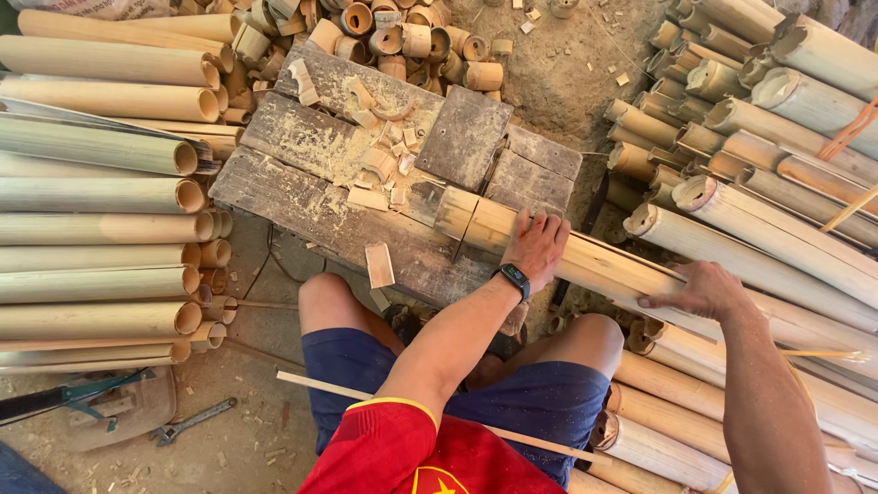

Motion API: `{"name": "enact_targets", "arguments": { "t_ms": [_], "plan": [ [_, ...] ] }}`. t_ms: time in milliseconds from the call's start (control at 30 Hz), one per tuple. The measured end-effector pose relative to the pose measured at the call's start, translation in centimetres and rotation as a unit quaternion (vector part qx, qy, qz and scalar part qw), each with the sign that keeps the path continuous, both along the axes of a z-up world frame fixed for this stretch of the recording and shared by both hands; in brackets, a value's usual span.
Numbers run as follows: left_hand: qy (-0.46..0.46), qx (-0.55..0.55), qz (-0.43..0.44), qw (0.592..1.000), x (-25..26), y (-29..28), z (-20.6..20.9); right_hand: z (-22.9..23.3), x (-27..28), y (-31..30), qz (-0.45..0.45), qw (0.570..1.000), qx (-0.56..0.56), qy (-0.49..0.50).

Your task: The person repeatedly pushes bamboo poles through a fixed blade on a wooden bench to split and shape them. The person handles each pole one at a time, rotates it, and continues the cutting process, leaving cut pieces and shavings on the bench.

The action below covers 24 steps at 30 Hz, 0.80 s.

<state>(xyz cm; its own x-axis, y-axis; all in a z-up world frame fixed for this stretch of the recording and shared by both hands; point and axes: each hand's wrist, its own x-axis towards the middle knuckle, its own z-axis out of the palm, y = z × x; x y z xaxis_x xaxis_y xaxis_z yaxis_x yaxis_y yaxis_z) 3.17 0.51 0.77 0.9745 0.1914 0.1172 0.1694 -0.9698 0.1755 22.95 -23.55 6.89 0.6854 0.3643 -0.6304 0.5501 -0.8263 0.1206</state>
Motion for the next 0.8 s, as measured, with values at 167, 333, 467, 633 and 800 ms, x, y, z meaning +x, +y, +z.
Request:
{"name": "enact_targets", "arguments": {
  "t_ms": [167, 333, 467, 633, 800],
  "plan": [
    [0.091, -0.016, -0.013, 0.996, 1.3, 1.1, 2.2, -2.0, 1.9, -0.9, -0.017, 0.999, 0.025, 0.026],
    [0.233, -0.022, -0.034, 0.972, 2.6, 2.0, 5.2, -4.7, 4.4, -1.2, -0.050, 0.991, 0.094, 0.082],
    [0.252, -0.019, -0.043, 0.967, 2.8, 2.5, 6.8, -6.8, 5.9, -1.6, -0.089, 0.980, 0.090, 0.156],
    [0.273, -0.036, -0.052, 0.960, 3.2, 3.0, 7.9, -9.2, 8.0, -2.0, -0.090, 0.970, 0.127, 0.188],
    [0.234, -0.063, -0.060, 0.968, 4.4, 4.3, 7.3, -9.0, 9.3, -2.1, -0.108, 0.965, 0.194, 0.142]
  ]
}}
